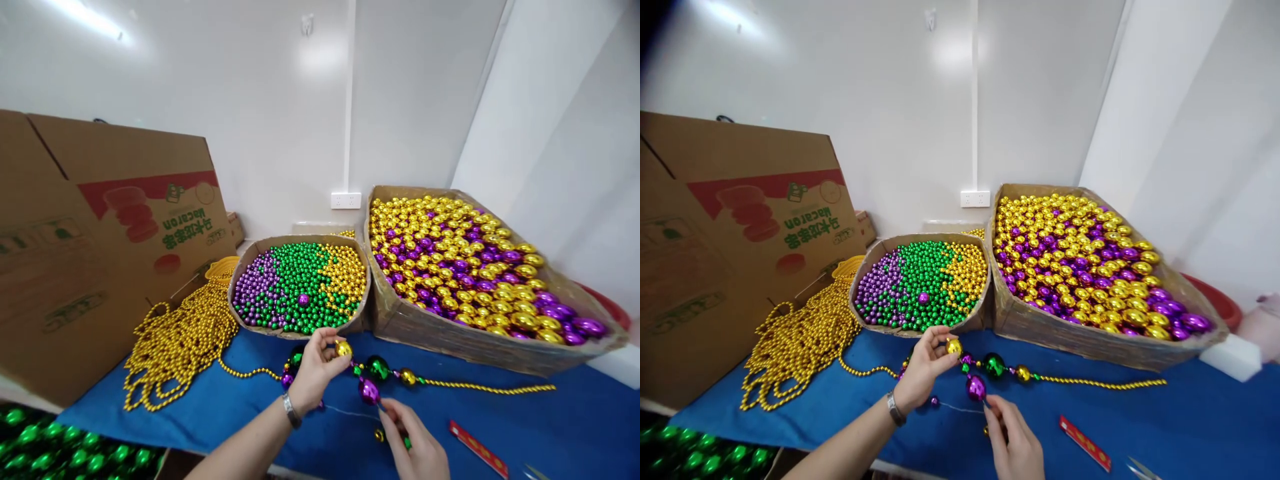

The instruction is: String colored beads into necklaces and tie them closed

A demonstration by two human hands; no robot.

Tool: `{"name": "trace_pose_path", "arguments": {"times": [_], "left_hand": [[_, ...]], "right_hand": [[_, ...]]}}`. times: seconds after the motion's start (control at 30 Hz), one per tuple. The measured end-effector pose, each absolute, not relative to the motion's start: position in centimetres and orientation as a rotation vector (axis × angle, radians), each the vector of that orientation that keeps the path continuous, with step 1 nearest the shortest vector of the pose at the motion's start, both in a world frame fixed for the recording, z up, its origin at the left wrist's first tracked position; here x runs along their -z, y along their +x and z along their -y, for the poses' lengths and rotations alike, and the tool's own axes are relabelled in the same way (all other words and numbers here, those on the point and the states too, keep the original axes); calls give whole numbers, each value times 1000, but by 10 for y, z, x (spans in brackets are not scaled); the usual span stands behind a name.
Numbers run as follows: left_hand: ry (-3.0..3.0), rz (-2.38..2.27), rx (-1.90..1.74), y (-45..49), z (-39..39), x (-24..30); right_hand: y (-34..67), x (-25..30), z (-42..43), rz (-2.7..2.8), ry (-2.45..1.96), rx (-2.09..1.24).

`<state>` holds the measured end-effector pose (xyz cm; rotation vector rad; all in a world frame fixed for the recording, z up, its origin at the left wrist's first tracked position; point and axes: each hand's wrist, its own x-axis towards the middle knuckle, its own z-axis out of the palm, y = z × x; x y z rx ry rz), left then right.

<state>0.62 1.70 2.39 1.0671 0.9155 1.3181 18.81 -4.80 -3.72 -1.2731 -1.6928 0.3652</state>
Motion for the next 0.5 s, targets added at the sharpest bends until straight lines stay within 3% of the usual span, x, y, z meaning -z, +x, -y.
{"name": "trace_pose_path", "arguments": {"times": [0.27,0.5], "left_hand": [[1159,-936,-1272,7,-14,-23],[1260,-937,-1192,10,-4,-21]], "right_hand": [[191,46,44,1677,-1317,-338],[186,72,39,1509,-1271,-985]]}}
